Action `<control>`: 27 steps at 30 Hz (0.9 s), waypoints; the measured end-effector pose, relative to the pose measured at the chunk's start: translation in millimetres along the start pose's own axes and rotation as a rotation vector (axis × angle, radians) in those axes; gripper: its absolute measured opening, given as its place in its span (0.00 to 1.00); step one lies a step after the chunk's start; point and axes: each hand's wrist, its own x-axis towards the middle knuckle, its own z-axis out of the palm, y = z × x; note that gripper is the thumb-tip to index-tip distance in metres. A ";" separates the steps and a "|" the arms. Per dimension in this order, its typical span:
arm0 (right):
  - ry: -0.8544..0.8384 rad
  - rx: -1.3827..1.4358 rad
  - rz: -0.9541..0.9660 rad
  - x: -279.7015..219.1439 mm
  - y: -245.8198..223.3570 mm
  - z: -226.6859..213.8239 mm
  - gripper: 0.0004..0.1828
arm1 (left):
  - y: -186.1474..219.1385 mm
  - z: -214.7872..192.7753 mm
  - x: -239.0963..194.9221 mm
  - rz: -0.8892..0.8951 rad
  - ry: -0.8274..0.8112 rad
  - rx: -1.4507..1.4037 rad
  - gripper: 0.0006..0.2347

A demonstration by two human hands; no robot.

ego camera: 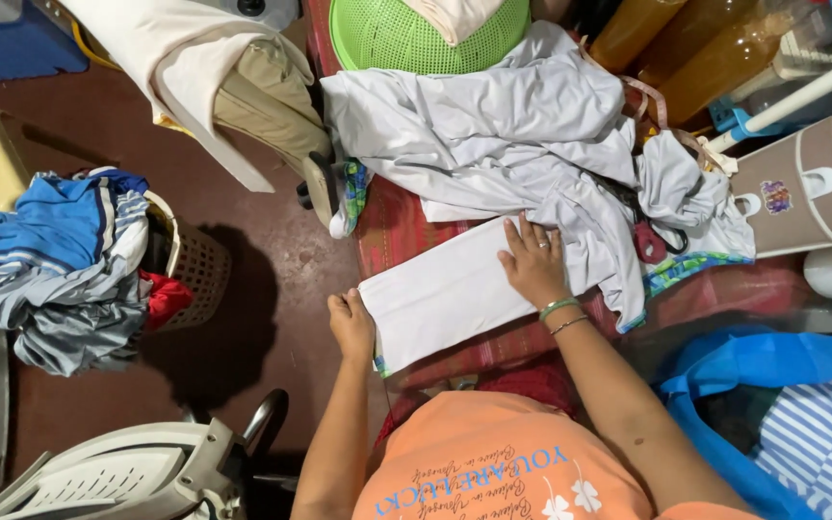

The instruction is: The person folds a white garment with a colorful patterned trim on a cluttered table. They then use a pair of scissors to cut along the edge of the folded fabric.

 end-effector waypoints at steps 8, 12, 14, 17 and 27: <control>-0.147 0.178 -0.211 -20.5 -135.2 -28.8 0.38 | 36.0 21.6 -38.4 0.745 -0.185 0.376 0.24; -0.289 0.181 -0.353 -31.2 -151.9 -30.5 0.34 | 40.8 16.6 -55.1 0.735 -0.319 0.644 0.30; -0.140 0.257 -0.394 -24.1 -130.9 -19.3 0.31 | 48.5 4.6 -58.1 0.671 -0.336 0.822 0.31; -0.112 0.143 -0.199 -16.5 -73.7 -14.2 0.35 | 46.5 1.8 -60.7 0.654 -0.315 0.850 0.31; -0.029 -0.090 0.215 -26.4 -48.5 -13.2 0.38 | 40.7 4.7 -56.4 0.641 -0.318 0.930 0.33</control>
